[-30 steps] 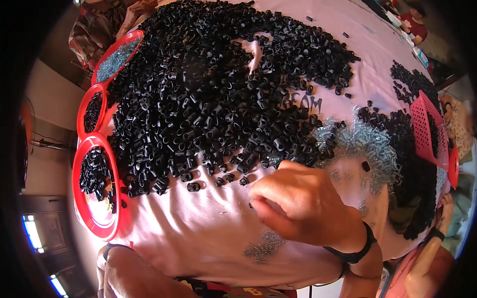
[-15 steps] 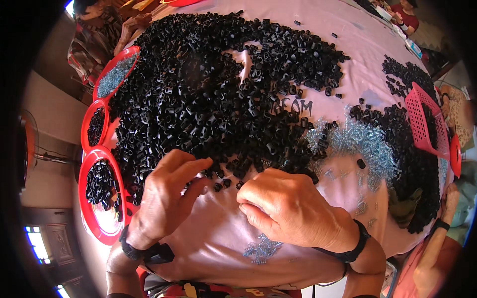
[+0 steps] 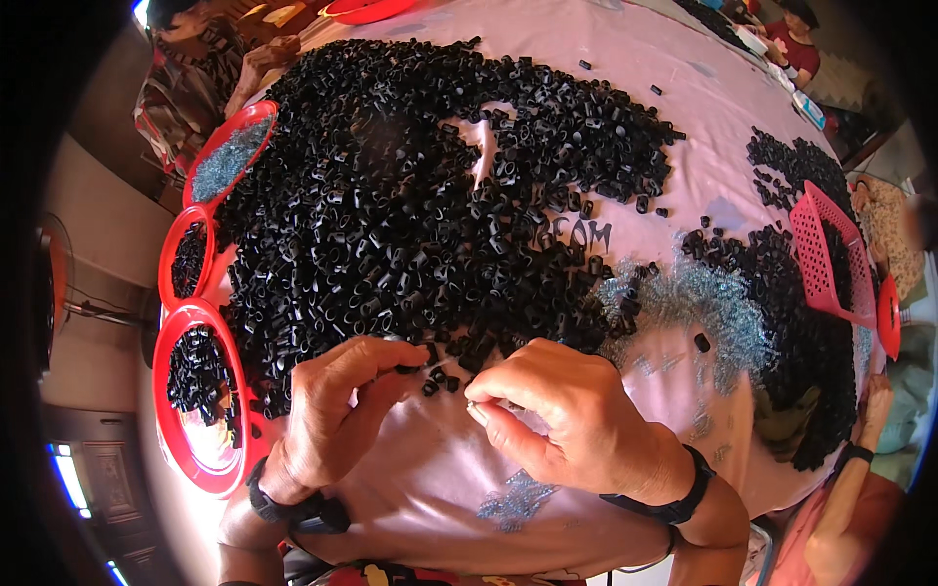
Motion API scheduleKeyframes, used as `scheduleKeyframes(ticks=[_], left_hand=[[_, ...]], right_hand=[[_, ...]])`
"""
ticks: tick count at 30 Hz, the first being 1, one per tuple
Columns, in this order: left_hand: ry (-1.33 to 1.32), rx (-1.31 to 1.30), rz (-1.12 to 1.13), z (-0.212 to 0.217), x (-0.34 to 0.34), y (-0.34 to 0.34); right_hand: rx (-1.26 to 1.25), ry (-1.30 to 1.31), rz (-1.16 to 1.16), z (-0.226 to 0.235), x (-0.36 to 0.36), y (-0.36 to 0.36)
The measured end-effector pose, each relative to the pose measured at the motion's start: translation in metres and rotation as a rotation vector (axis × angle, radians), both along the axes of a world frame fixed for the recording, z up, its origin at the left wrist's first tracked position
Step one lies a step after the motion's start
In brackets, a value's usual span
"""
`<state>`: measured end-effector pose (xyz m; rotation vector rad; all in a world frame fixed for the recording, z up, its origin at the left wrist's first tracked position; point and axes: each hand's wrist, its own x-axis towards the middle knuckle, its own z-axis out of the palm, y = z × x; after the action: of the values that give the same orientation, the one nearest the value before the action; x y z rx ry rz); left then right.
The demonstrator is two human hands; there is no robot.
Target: The recorder is sitting at a table with a large pile of small black plastic components and is manually assembling them.
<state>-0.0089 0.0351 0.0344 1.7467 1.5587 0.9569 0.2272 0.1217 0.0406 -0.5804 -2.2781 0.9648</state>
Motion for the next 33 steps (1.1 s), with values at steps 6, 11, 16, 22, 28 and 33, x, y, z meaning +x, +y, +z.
scheduleKeyframes(ticks=[6, 11, 16, 22, 28, 33], left_hand=[[-0.388, -0.219, -0.126, -0.013, 0.007, -0.004], [-0.817, -0.354, -0.123, -0.025, 0.021, -0.01], [-0.96, -0.409, -0.152, -0.034, 0.022, -0.012], [-1.122, -0.423, -0.124, -0.038, 0.02, -0.012], [-1.09, -0.506, -0.044, -0.035, 0.012, -0.005], [-1.074, -0.466, -0.044, -0.038, 0.013, -0.007]], right_hand=[[-0.013, 0.11, -0.016, -0.002, -0.001, 0.002], [-0.036, 0.117, 0.022, -0.009, -0.003, 0.001], [-0.038, 0.106, 0.01, -0.014, -0.004, -0.001], [0.017, 0.065, 0.006, -0.011, -0.003, -0.002], [0.109, -0.035, -0.064, -0.015, 0.003, 0.005], [0.225, -0.299, -0.049, -0.019, 0.0, -0.001]])
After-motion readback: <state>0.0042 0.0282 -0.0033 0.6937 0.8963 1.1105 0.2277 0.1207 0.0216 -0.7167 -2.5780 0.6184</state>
